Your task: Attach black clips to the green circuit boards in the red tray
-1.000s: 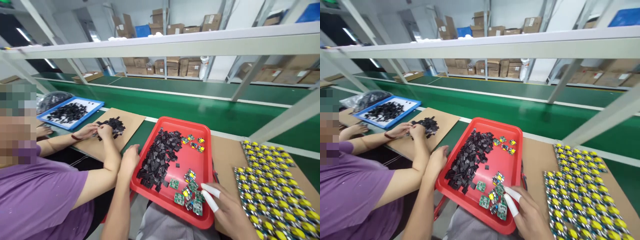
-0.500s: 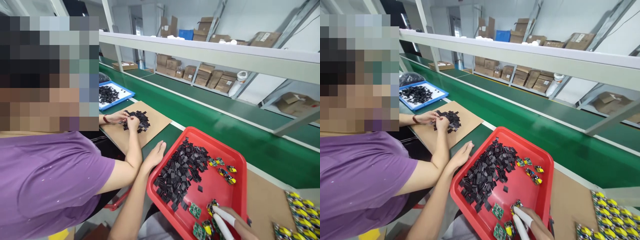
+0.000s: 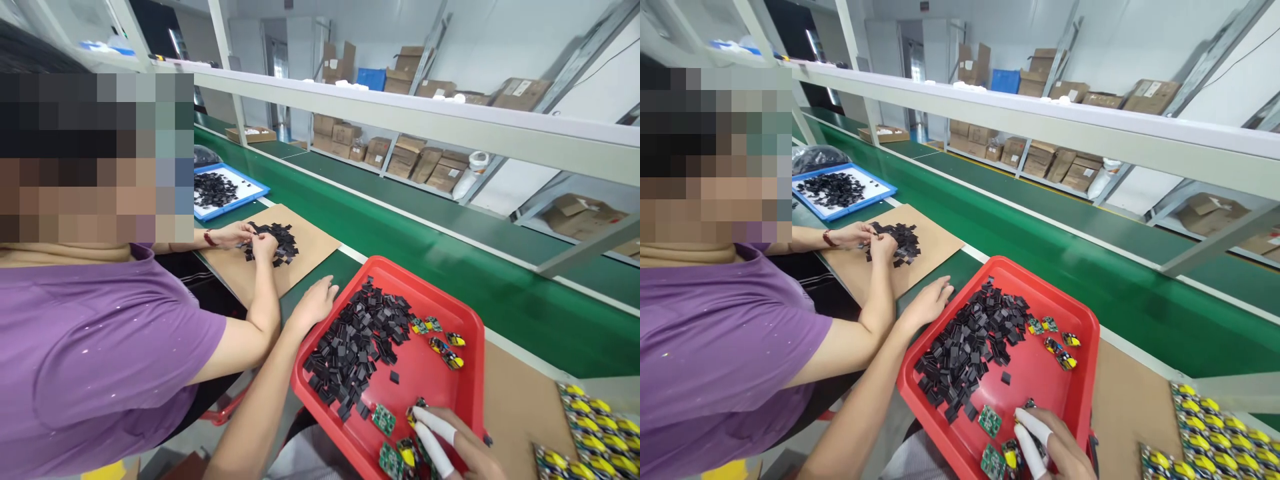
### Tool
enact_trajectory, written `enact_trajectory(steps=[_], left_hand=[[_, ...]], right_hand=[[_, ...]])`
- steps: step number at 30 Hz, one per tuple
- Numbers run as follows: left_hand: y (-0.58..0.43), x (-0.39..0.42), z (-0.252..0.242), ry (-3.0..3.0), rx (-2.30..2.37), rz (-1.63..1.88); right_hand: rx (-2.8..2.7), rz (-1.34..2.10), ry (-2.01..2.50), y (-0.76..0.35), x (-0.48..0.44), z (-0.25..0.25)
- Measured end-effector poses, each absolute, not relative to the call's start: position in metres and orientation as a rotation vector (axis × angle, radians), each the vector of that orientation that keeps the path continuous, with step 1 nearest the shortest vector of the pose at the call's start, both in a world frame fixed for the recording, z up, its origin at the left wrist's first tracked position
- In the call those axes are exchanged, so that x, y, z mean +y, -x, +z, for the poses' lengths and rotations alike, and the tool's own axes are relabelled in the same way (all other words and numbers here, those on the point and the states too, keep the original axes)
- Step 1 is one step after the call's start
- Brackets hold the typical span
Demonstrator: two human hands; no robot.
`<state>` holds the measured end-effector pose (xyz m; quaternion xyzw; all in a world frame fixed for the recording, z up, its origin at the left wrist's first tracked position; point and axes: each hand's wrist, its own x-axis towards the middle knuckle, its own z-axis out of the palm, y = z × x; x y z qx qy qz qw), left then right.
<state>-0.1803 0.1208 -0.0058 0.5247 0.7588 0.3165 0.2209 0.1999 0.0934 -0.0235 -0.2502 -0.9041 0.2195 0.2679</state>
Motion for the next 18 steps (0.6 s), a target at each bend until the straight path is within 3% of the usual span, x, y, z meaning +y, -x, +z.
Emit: enact_trajectory(steps=[5,10,18], left_hand=[[0.181,0.153,0.006,-1.463,2.178,0.655],[0.169,0.171,0.025,-1.471,2.123,0.738],[0.044,0.082,0.042,-1.735,1.497,1.089]], right_hand=[[-2.307,0.619,0.816,-0.187,0.078,-0.011],[-2.162,0.732,0.895,-0.192,0.066,-0.001],[-1.641,1.135,1.131,-0.192,0.056,0.006]])
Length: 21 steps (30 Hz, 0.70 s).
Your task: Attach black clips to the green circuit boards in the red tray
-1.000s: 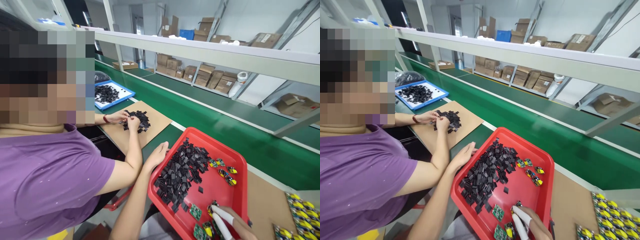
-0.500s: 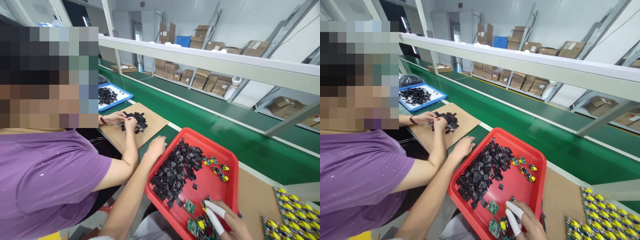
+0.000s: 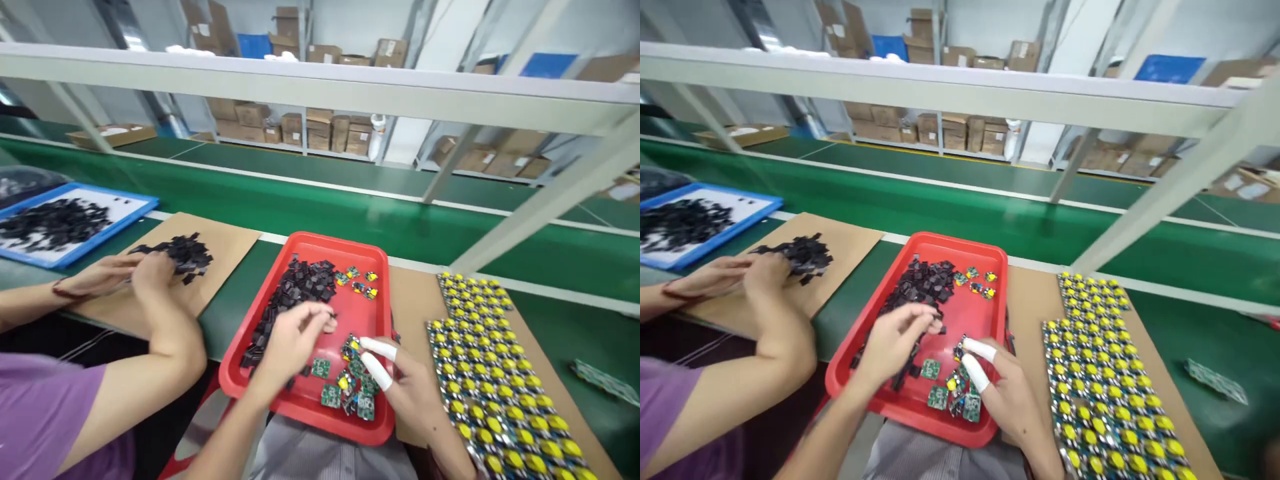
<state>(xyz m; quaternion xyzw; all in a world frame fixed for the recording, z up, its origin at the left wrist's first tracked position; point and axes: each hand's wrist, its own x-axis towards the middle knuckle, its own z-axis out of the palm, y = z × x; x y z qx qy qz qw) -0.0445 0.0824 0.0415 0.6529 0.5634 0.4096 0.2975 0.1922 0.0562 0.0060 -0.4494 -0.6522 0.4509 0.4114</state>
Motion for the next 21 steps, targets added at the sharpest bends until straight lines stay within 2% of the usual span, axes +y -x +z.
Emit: enact_trajectory(steps=[3,5,13,21], left_hand=[[0.008,0.047,0.027,-2.012,1.262,1.349],[-0.002,0.036,0.019,-2.071,1.190,1.395],[0.001,0.033,0.013,-2.097,1.233,1.326],[0.004,0.027,0.009,-1.977,1.185,1.324]], right_hand=[[-1.265,1.454,1.024,-0.182,0.054,0.009],[-1.095,1.538,0.933,-0.178,0.053,0.009],[-0.990,1.580,0.844,-0.172,0.057,0.008],[-1.134,1.459,0.880,-0.176,0.056,0.000]])
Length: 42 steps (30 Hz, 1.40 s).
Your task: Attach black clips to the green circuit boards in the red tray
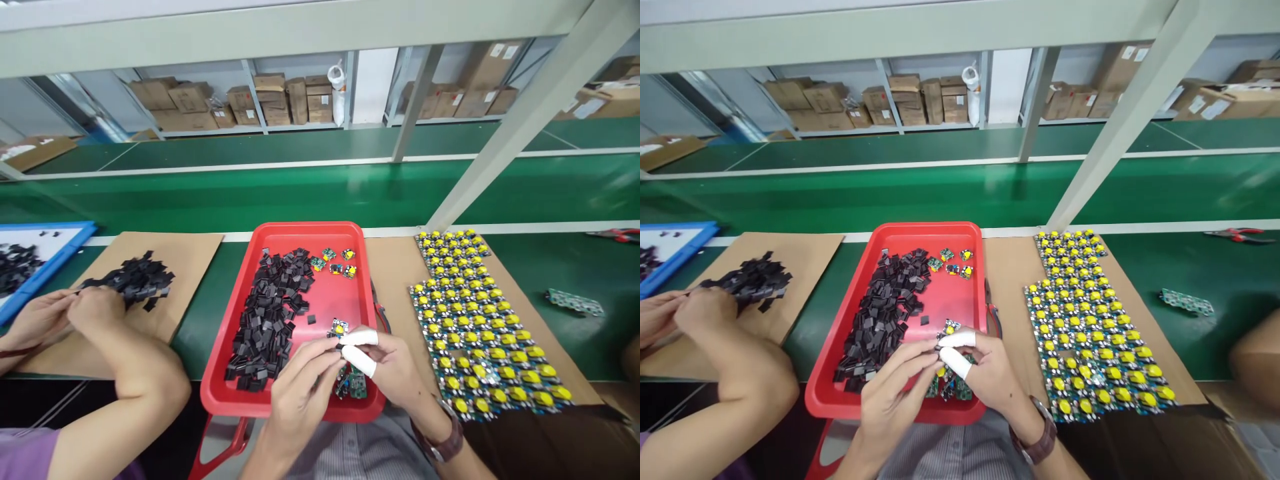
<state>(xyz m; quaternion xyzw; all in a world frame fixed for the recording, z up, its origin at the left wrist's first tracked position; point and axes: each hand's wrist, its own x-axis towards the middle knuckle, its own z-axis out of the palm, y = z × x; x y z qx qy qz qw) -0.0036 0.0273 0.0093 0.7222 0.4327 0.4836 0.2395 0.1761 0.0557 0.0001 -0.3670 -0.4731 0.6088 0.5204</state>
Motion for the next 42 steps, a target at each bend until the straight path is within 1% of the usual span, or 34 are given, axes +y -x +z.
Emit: enact_trajectory(steps=[5,11,14,18,20,22,24,26,31,34,38,42], left_hand=[[0.000,0.027,0.018,-1.425,1.264,1.231],[-0.009,0.025,0.021,-1.130,1.278,1.180],[0.004,0.032,0.023,-1.082,1.359,1.175],[0.032,0.050,0.032,-1.316,1.567,1.253],[0.033,0.056,0.036,-1.493,1.535,1.119],[0.021,0.056,0.039,-1.630,1.410,0.922],[0.002,0.053,0.039,-1.742,1.299,0.837],[-0.015,0.049,0.037,-1.837,1.271,0.887],[-0.027,0.044,0.024,-1.994,1.304,1.168],[-0.021,0.039,0.014,-2.134,1.282,1.289],[-0.013,0.031,0.007,-2.314,1.275,1.299],[-0.015,0.028,0.010,-2.208,1.209,1.316]], right_hand=[[-1.182,1.419,0.963,-0.176,0.048,-0.006],[-1.591,1.065,0.892,-0.175,0.045,0.004],[-1.525,1.073,0.947,-0.181,0.047,0.002],[-1.168,1.240,1.046,-0.195,0.052,-0.004],[-1.107,1.319,1.013,-0.199,0.054,-0.004],[-1.082,1.362,0.992,-0.198,0.054,-0.003],[-1.041,1.366,1.002,-0.194,0.053,-0.002],[-1.020,1.342,1.024,-0.190,0.053,-0.002],[-1.114,1.286,0.937,-0.190,0.055,0.000],[-1.062,1.365,0.880,-0.190,0.053,0.002],[-1.031,1.548,0.779,-0.186,0.045,0.003],[-1.007,1.456,0.894,-0.181,0.041,-0.001]])
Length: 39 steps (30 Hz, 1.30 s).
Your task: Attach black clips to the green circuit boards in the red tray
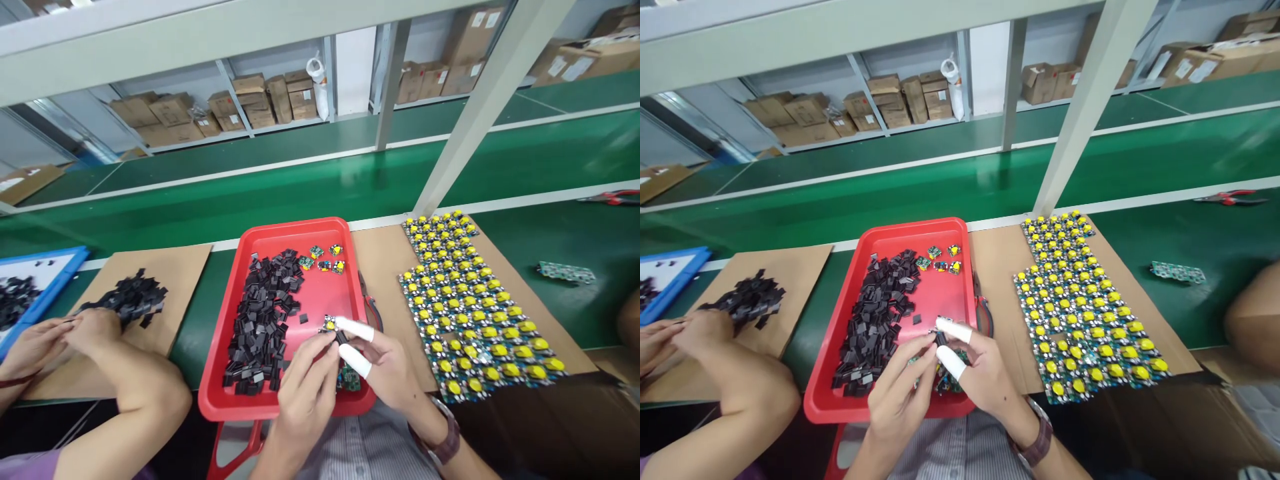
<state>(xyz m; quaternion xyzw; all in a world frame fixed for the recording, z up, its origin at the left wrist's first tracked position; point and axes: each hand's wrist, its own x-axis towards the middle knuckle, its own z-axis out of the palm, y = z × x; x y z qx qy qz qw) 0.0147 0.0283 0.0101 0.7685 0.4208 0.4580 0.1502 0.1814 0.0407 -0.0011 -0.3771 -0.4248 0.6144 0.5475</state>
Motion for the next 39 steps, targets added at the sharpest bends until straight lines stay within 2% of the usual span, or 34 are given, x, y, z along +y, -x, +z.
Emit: enact_trajectory(steps=[7,12,16,21,24,29,35,39], left_hand=[[-0.020,0.025,0.016,-1.359,1.400,1.258],[-0.023,0.023,0.015,-1.194,1.442,1.257],[-0.022,0.023,0.016,-1.253,1.395,1.245],[-0.021,0.022,0.019,-1.296,1.242,1.203],[-0.015,0.027,0.022,-1.238,1.194,1.136],[0.018,0.053,0.030,-1.537,1.545,1.194],[0.015,0.074,0.014,-2.262,1.451,0.540],[0.006,0.075,0.003,-2.283,1.448,0.509]], right_hand=[[-1.083,1.328,0.993,-0.181,0.041,-0.003],[-1.235,1.231,0.973,-0.182,0.039,0.003],[-1.401,1.120,0.998,-0.183,0.037,0.005],[-1.230,1.319,0.954,-0.180,0.031,-0.004],[-1.270,1.256,0.977,-0.186,0.031,-0.006],[-1.055,1.054,1.098,-0.218,0.044,-0.006],[-1.010,1.085,1.118,-0.229,0.049,-0.007],[-0.983,1.171,1.068,-0.222,0.044,-0.008]])
